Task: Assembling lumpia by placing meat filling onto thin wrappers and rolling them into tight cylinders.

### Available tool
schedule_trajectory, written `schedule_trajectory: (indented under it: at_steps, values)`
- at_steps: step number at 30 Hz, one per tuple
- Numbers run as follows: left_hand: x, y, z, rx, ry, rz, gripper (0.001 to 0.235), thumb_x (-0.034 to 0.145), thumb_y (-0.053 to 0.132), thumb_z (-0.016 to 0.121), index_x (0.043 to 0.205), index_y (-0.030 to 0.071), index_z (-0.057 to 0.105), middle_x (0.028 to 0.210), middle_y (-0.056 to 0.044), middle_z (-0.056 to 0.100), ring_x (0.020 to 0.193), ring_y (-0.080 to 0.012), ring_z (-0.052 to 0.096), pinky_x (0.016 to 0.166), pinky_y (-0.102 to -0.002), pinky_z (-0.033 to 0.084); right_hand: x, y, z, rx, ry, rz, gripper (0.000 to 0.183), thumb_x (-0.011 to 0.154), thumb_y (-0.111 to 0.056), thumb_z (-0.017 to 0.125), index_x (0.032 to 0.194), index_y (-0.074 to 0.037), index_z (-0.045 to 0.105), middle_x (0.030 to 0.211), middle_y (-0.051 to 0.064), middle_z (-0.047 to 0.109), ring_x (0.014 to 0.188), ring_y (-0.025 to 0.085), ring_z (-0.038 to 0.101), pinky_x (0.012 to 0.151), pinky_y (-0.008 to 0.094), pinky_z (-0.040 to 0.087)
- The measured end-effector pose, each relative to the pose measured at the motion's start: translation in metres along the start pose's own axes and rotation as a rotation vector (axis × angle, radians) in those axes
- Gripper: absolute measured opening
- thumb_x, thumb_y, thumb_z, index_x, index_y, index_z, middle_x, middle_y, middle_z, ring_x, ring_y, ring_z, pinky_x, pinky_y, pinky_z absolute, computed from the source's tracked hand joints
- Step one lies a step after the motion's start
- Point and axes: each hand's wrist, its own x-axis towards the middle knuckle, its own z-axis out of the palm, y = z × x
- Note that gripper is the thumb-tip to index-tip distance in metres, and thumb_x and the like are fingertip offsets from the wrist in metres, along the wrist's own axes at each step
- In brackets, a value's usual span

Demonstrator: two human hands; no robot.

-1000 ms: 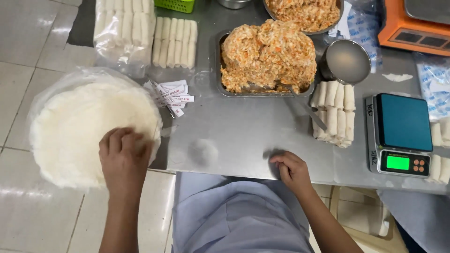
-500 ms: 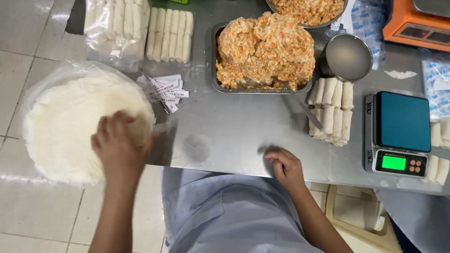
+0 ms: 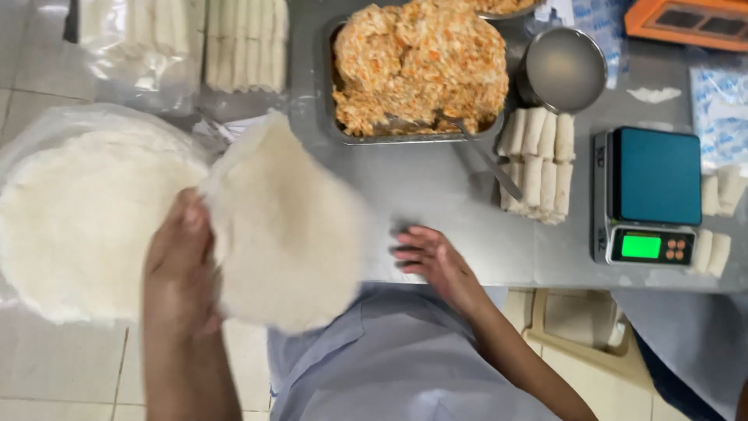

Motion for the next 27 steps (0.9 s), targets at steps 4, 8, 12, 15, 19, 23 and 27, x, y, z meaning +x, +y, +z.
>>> schedule_trajectory:
  at_steps: [4, 8, 12, 15, 19, 23, 27]
  values:
    - [0.022, -0.073, 0.050, -0.227, 0.182, -0.164, 0.041, 0.104, 0.027, 0.047, 0.134, 0.003, 0.061, 0.119, -0.019, 0.071, 0.104, -0.0345, 0.073, 0.088, -0.055, 0.062, 0.003, 0.007, 0.010, 0.368, 0.188, 0.101, 0.073, 0.106, -0.056, 0.010, 0.157, -0.006, 0.029, 0.151, 0.020, 0.045, 0.132, 0.040, 0.052, 0.104, 0.052, 0.049]
    - [0.001, -0.145, 0.011, 0.255, 0.123, -0.091, 0.029, 0.104, 0.014, 0.055, 0.128, -0.001, 0.053, 0.123, -0.023, 0.062, 0.113, -0.0374, 0.066, 0.094, -0.051, 0.055, 0.000, -0.017, 0.002, 0.401, 0.196, 0.225, 0.092, 0.088, -0.084, 0.024, 0.148, -0.017, 0.045, 0.142, 0.012, 0.061, 0.127, 0.031, 0.061, 0.107, 0.046, 0.050]
    - [-0.023, -0.150, 0.011, 0.886, -0.089, 0.169, 0.022, 0.095, 0.000, 0.063, 0.115, 0.009, 0.065, 0.109, -0.013, 0.068, 0.108, -0.0350, 0.068, 0.092, -0.043, 0.056, -0.016, -0.004, -0.033, 0.212, 0.277, 0.214, 0.054, 0.102, -0.031, 0.049, 0.149, -0.005, 0.043, 0.129, 0.019, 0.065, 0.115, 0.032, 0.068, 0.101, 0.048, 0.055]
    - [-0.016, -0.169, 0.059, 1.054, -0.415, 0.272, 0.029, 0.083, 0.006, 0.077, 0.109, 0.016, 0.068, 0.105, -0.002, 0.067, 0.104, -0.0263, 0.068, 0.087, -0.037, 0.059, -0.011, -0.018, -0.012, -0.131, 0.294, 0.201, 0.064, 0.094, -0.007, 0.064, 0.153, -0.001, 0.040, 0.123, 0.023, 0.067, 0.107, 0.034, 0.071, 0.094, 0.046, 0.061]
    - [0.003, -0.206, 0.072, 1.335, -0.639, 0.519, 0.051, 0.070, 0.028, 0.090, 0.109, 0.012, 0.061, 0.095, -0.008, 0.060, 0.100, -0.0293, 0.064, 0.093, -0.040, 0.054, -0.006, 0.003, -0.027, -0.174, 0.349, 0.148, 0.060, 0.094, -0.001, 0.065, 0.151, -0.002, 0.044, 0.107, 0.019, 0.070, 0.093, 0.029, 0.075, 0.085, 0.043, 0.066]
    - [0.019, -0.189, 0.080, 1.106, -0.645, 0.029, 0.010, 0.095, 0.019, 0.069, 0.098, 0.013, 0.076, 0.078, -0.008, 0.071, 0.079, -0.0249, 0.070, 0.069, -0.037, 0.056, -0.007, -0.004, -0.019, -0.162, 0.416, 0.065, 0.054, 0.092, 0.001, 0.067, 0.144, 0.001, 0.052, 0.101, 0.021, 0.072, 0.093, 0.029, 0.074, 0.087, 0.044, 0.065]
    - [0.022, -0.187, 0.083, 0.971, -0.657, -0.172, 0.016, 0.096, 0.012, 0.066, 0.097, 0.011, 0.082, 0.070, -0.009, 0.073, 0.063, -0.0178, 0.066, 0.054, -0.032, 0.051, -0.001, 0.004, -0.021, -0.294, 0.428, 0.001, 0.069, 0.079, -0.005, 0.086, 0.141, 0.001, 0.055, 0.096, 0.017, 0.069, 0.086, 0.022, 0.070, 0.082, 0.040, 0.066]
